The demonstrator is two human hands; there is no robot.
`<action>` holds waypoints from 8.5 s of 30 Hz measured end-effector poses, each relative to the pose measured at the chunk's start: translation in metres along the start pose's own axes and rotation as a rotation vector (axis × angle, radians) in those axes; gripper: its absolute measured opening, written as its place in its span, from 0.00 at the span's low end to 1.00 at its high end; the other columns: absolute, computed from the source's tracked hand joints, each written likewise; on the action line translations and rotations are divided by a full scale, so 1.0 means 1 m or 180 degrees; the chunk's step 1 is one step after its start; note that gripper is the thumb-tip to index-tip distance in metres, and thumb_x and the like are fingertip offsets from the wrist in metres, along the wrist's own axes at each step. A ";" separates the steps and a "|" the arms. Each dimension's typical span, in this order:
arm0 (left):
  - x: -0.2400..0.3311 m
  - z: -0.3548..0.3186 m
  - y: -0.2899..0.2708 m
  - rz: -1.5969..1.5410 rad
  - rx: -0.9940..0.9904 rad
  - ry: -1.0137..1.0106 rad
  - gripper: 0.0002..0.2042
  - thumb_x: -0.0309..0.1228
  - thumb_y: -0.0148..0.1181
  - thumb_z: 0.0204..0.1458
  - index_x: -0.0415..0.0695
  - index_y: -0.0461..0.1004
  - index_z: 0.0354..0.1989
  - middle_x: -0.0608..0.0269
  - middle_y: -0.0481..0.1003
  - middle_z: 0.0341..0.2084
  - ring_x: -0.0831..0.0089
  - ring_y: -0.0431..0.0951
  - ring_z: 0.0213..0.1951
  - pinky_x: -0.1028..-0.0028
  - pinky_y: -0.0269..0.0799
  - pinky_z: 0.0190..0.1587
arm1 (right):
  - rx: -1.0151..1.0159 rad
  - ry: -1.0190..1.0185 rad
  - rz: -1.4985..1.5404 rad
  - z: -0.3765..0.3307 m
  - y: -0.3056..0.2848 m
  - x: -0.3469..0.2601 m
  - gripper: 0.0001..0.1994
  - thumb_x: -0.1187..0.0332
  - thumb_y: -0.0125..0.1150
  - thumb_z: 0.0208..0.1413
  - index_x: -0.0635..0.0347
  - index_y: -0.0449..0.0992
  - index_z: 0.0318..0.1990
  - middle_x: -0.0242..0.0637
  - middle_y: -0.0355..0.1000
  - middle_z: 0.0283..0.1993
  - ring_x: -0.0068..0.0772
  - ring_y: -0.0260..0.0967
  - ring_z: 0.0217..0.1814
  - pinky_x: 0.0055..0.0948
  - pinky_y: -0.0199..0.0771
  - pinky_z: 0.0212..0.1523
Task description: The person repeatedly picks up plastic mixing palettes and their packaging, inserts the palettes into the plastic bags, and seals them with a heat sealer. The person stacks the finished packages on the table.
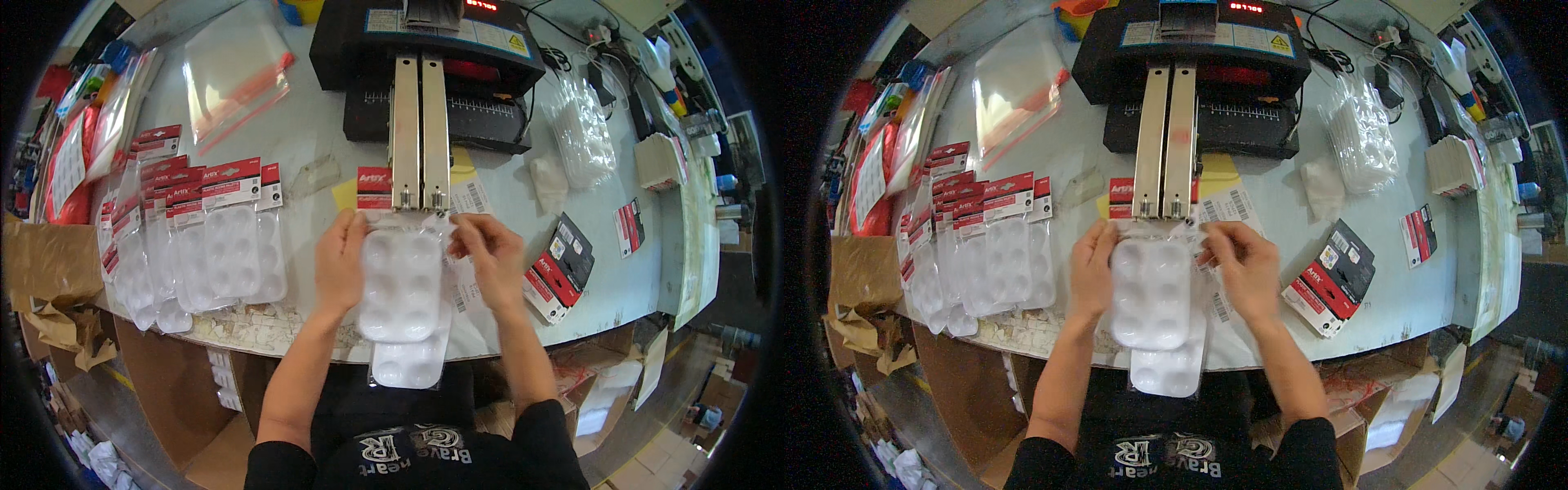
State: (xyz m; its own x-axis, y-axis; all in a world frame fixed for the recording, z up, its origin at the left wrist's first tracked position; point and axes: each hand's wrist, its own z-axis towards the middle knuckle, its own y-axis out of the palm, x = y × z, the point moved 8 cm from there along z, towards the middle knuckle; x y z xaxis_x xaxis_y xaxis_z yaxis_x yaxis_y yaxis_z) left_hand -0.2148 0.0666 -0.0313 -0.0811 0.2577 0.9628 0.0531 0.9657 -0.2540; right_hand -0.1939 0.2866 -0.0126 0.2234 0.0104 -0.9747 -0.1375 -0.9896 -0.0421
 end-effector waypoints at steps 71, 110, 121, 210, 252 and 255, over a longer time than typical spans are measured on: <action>0.023 -0.051 0.002 -0.0001 0.0179 -0.0539 0.15 0.35 0.42 0.62 0.37 0.66 0.29 0.59 0.67 0.21 0.75 0.64 0.26 0.74 0.63 0.32 | -0.0657 0.1144 0.1230 -0.039 0.018 0.014 0.07 0.70 0.57 0.55 0.65 0.72 0.31 0.34 0.70 0.21 0.21 0.66 0.19 0.20 0.65 0.19; 0.040 -0.096 0.020 -0.1821 -0.0648 -0.0953 0.08 0.26 0.52 0.58 0.39 0.63 0.43 0.54 0.79 0.38 0.85 0.71 0.32 0.85 0.66 0.36 | -0.0150 -0.0322 -0.1374 -0.059 -0.062 -0.070 0.24 0.60 0.70 0.43 0.60 0.73 0.46 0.41 0.77 0.36 0.34 0.74 0.30 0.30 0.70 0.39; 0.053 -0.095 0.009 -0.0626 -0.0568 -0.0658 0.07 0.27 0.57 0.56 0.35 0.75 0.37 0.62 0.79 0.24 0.87 0.73 0.26 0.84 0.66 0.28 | -0.1613 -0.0797 -0.2087 -0.046 0.049 -0.086 0.16 0.60 0.66 0.48 0.62 0.69 0.32 0.47 0.71 0.23 0.52 0.70 0.26 0.38 0.68 0.25; 0.068 -0.100 0.023 -0.0299 -0.0711 -0.0307 0.05 0.25 0.56 0.56 0.37 0.74 0.31 0.72 0.72 0.17 0.89 0.64 0.20 0.85 0.59 0.23 | -0.1980 -0.0719 -0.2326 -0.050 0.026 -0.083 0.17 0.61 0.71 0.42 0.64 0.73 0.33 0.45 0.70 0.24 0.42 0.69 0.24 0.31 0.66 0.27; 0.010 -0.005 -0.037 0.0892 0.0479 -0.0506 0.12 0.34 0.45 0.61 0.39 0.70 0.31 0.61 0.71 0.24 0.70 0.71 0.31 0.70 0.67 0.39 | 0.0076 -0.0240 -0.1271 -0.007 -0.043 -0.017 0.23 0.64 0.69 0.45 0.68 0.73 0.47 0.40 0.74 0.39 0.30 0.71 0.43 0.25 0.70 0.42; 0.079 -0.019 -0.118 0.2500 0.1917 0.0286 0.10 0.34 0.49 0.57 0.40 0.73 0.36 0.53 0.73 0.33 0.54 0.72 0.39 0.62 0.64 0.47 | 0.0685 -0.0713 -0.2633 -0.035 -0.120 -0.042 0.53 0.51 0.77 0.22 0.64 0.61 0.61 0.48 0.60 0.63 0.43 0.61 0.62 0.34 0.59 0.58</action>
State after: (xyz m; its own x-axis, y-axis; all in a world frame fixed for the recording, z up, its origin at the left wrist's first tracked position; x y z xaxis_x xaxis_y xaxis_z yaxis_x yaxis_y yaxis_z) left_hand -0.2090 -0.0275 0.0767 -0.1624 0.8517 0.4983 -0.4569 0.3827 -0.8030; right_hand -0.1533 0.4003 0.0414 0.1405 0.7614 -0.6328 -0.1992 -0.6044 -0.7714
